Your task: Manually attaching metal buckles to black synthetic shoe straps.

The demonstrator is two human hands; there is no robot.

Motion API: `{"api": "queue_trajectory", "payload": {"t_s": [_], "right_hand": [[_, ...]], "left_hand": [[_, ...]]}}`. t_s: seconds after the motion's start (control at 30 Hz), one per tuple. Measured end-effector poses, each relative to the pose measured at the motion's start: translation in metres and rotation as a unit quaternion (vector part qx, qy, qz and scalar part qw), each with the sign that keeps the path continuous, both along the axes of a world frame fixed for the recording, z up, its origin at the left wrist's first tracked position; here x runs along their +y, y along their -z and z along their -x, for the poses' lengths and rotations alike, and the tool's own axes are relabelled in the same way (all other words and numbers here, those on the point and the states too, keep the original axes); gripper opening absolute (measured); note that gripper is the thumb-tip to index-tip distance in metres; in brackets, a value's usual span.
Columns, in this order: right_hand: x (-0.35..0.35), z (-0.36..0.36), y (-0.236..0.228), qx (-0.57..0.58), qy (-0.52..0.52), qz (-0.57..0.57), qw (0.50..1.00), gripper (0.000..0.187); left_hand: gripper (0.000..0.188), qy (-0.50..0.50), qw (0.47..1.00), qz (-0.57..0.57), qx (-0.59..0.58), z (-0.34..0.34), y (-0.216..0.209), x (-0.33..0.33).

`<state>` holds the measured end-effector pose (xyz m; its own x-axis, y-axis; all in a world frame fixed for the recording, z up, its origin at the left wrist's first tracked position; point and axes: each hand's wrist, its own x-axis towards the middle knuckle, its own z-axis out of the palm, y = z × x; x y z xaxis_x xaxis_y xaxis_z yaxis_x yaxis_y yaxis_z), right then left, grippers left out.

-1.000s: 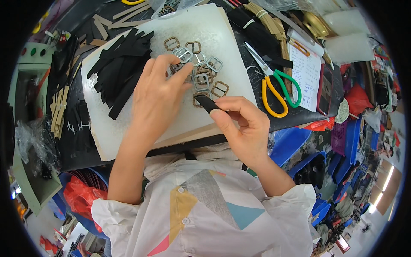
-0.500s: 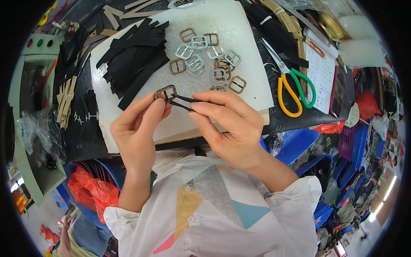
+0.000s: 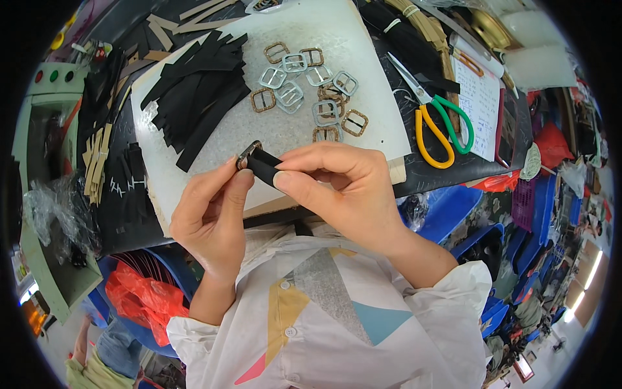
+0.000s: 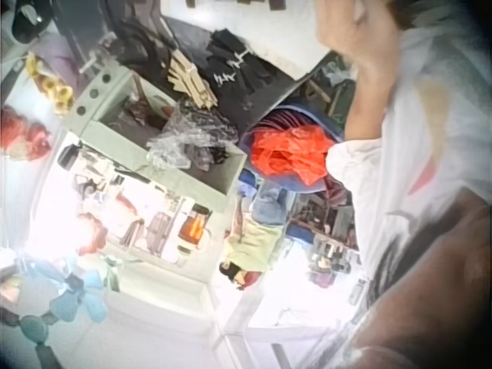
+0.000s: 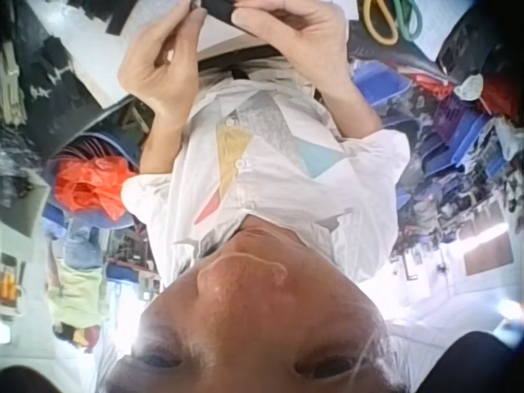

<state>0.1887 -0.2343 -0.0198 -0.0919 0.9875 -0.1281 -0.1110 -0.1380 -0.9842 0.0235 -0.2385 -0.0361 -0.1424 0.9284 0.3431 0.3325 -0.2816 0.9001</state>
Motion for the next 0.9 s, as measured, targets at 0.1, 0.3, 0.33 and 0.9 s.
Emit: {"api": "queue_trajectory", "payload": {"t_s": [0.1, 0.3, 0.33, 0.9], "right_hand": [[0.001, 0.002, 0.006, -0.111, -0.007, -0.130, 0.985, 0.012], [0.002, 0.010, 0.002, -0.238, 0.016, -0.234, 0.943, 0.012], [0.003, 0.010, 0.002, -0.226, 0.010, -0.228, 0.947, 0.012], [0.005, 0.013, 0.012, -0.116, -0.011, -0.200, 0.973, 0.015]], "left_hand": [[0.026, -0.008, 0.998, -0.035, 0.054, 0.000, -0.003, -0.001], [0.027, -0.034, 0.994, -0.066, 0.075, -0.003, 0.001, -0.005], [0.026, -0.033, 0.994, -0.068, 0.078, -0.003, 0.001, -0.006], [0.030, -0.035, 0.988, -0.111, 0.099, -0.004, 0.006, -0.011]]}}
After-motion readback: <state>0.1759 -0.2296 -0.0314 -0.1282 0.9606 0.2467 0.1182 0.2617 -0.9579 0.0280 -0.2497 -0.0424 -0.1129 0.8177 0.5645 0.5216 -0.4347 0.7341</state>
